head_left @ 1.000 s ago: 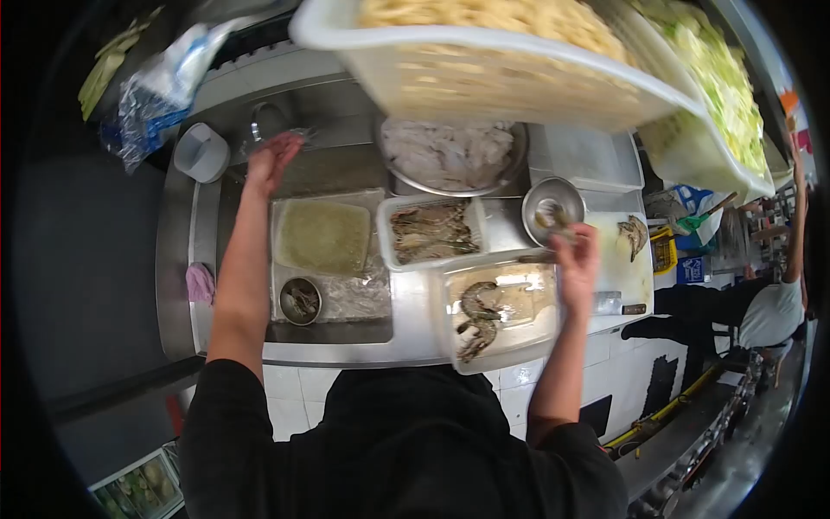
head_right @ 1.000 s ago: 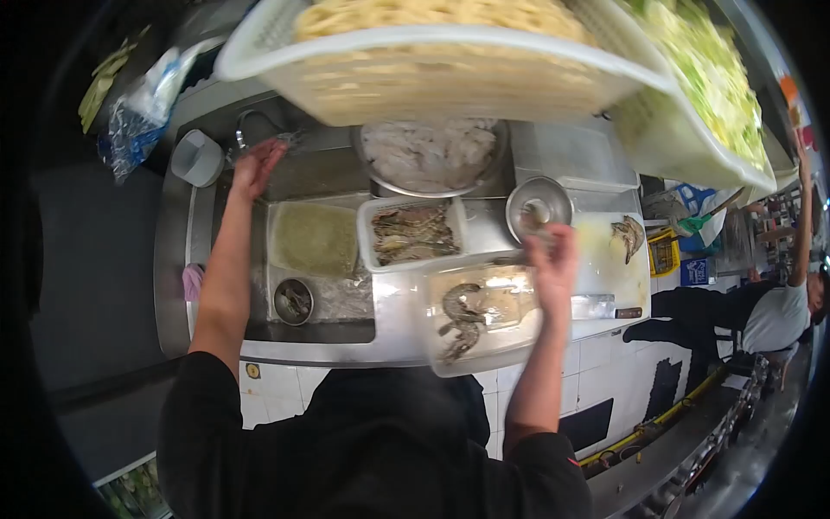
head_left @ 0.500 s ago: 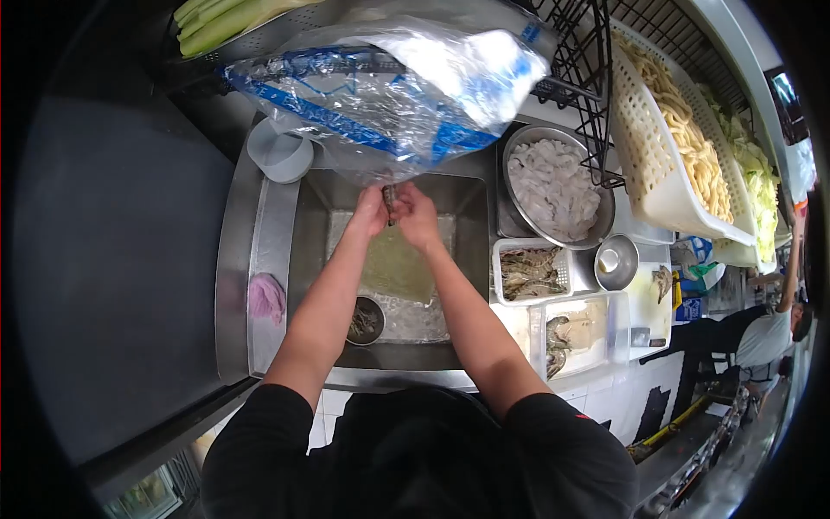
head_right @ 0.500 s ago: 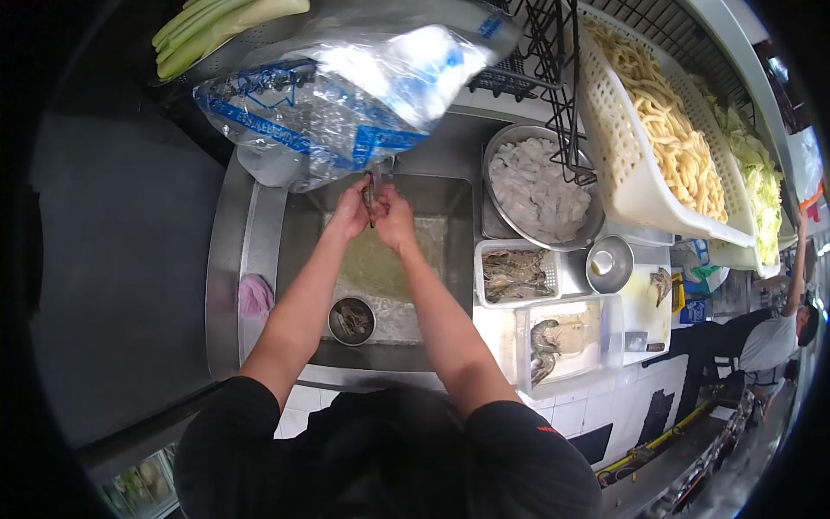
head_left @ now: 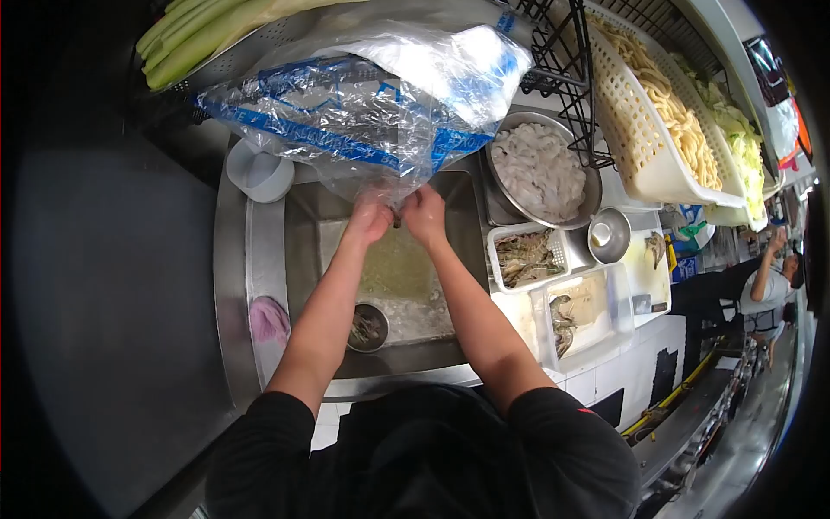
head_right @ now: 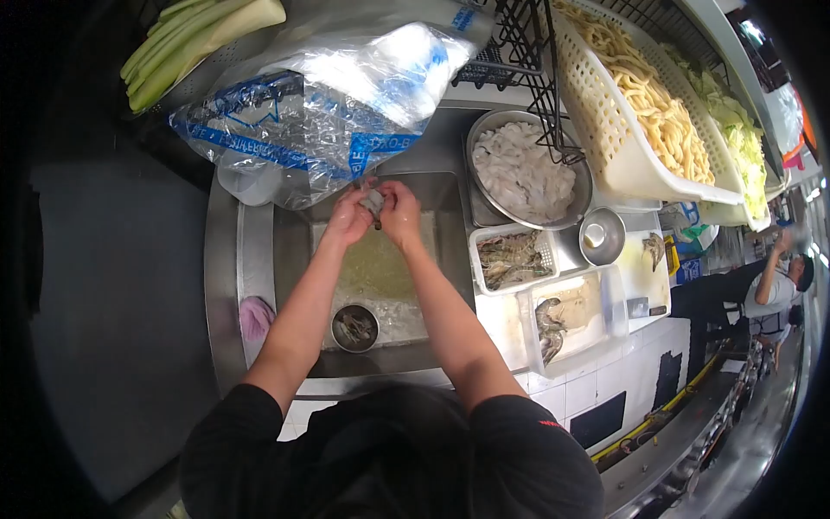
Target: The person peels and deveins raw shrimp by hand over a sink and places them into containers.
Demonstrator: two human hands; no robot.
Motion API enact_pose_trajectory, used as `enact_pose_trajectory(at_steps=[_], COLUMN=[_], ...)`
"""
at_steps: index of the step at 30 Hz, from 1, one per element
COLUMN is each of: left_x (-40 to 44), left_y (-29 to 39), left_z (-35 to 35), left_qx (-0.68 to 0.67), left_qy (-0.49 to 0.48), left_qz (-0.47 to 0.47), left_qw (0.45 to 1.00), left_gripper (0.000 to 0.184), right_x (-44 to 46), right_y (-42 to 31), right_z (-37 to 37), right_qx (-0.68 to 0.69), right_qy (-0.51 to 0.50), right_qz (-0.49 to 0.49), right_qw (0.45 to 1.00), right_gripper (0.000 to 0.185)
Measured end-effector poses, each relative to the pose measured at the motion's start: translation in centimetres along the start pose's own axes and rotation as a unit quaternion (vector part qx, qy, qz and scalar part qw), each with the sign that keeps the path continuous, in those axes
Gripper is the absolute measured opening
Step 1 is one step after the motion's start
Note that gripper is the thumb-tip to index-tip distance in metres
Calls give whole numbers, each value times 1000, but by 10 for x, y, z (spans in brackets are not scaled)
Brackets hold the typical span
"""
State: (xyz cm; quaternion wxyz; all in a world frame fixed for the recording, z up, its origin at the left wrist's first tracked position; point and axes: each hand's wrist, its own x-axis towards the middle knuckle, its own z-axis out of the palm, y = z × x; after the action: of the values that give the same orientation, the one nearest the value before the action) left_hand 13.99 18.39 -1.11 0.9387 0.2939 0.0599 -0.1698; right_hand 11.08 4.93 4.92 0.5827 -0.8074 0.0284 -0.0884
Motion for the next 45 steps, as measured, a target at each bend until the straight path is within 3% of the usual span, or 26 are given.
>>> enact_pose_trajectory(at_steps=[1, 3, 6, 10, 13, 15, 17, 19, 21, 22, 23, 24, 25, 26, 28, 31, 33, 37, 39, 45], left_x=[4, 10, -17, -9, -11, -9, -10, -8, -5, -6, -8, -12, -16, -20, -28, -35, -38, -39, -41, -42], left_y=[2, 3, 11, 8, 11, 16, 22, 26, 32, 34, 35, 36, 35, 34, 34, 43, 52, 66, 71, 79], left_z=[-7, -16, 40, 36, 39, 41, 45, 41, 26, 24, 21, 21, 19, 17, 24, 36, 38, 34, 37, 49], left_qx=[3, 14, 32, 78, 47, 77, 76, 76, 213, 215, 275, 332, 333, 342, 353, 394, 429, 382, 302, 304], left_qy=[-3, -12, -10, 12, 1, 18, 27, 35, -17, -19, -3, 14, 16, -6, -29, -32, -14, 15, 20, 38], left_qz=[-2, -29, 3, 47, 50, 55, 54, 51, -53, -54, -123, -192, -195, -198, -201, -174, -153, -154, -151, -169], left_qw=[1000, 999, 999, 996, 998, 995, 995, 995, 975, 975, 953, 924, 922, 919, 913, 902, 890, 911, 941, 937], left_gripper=[26, 27, 28, 27, 23, 20, 19, 18, 17, 17, 19, 22, 22, 23, 25, 24, 21, 20, 20, 18], right_x=[-4, -17, -22, -16, -27, -39, -50, -59, -61, -61, -55, -45, -37, -28, -9, 8, 12, 4, -1, 3], right_y=[-3, -9, 1, 4, -3, -5, 22, 71, 97, 103, 109, 103, 93, 61, 36, 47, 48, 35, 29, 39], right_z=[-2, -7, 9, 16, 13, 1, -9, -22, -32, -34, -33, -32, -33, -41, -46, -34, -26, -15, -9, 9], right_qx=[2, -127, -195, -151, -39, 31, -40, -235, -271, -306, -303, -118, 73, 102, 132, 204, 230, 275, 349, 318], right_qy=[4, 14, 13, 50, 68, 59, 63, -65, -115, -167, -165, -115, -60, -108, -154, -241, -255, -256, -206, -180], right_qz=[0, -175, -224, -239, -180, -24, -20, 39, 91, 143, 144, 59, -26, 24, 73, 2, 92, 79, 84, 90], right_qw=[1000, 976, 955, 958, 980, 998, 997, 969, 951, 926, 927, 985, 995, 989, 977, 949, 935, 923, 911, 927], right_gripper=[10, 15, 12, 9, 7, 7, 7, 13, 18, 23, 23, 26, 31, 32, 33, 33, 29, 29, 27, 19])
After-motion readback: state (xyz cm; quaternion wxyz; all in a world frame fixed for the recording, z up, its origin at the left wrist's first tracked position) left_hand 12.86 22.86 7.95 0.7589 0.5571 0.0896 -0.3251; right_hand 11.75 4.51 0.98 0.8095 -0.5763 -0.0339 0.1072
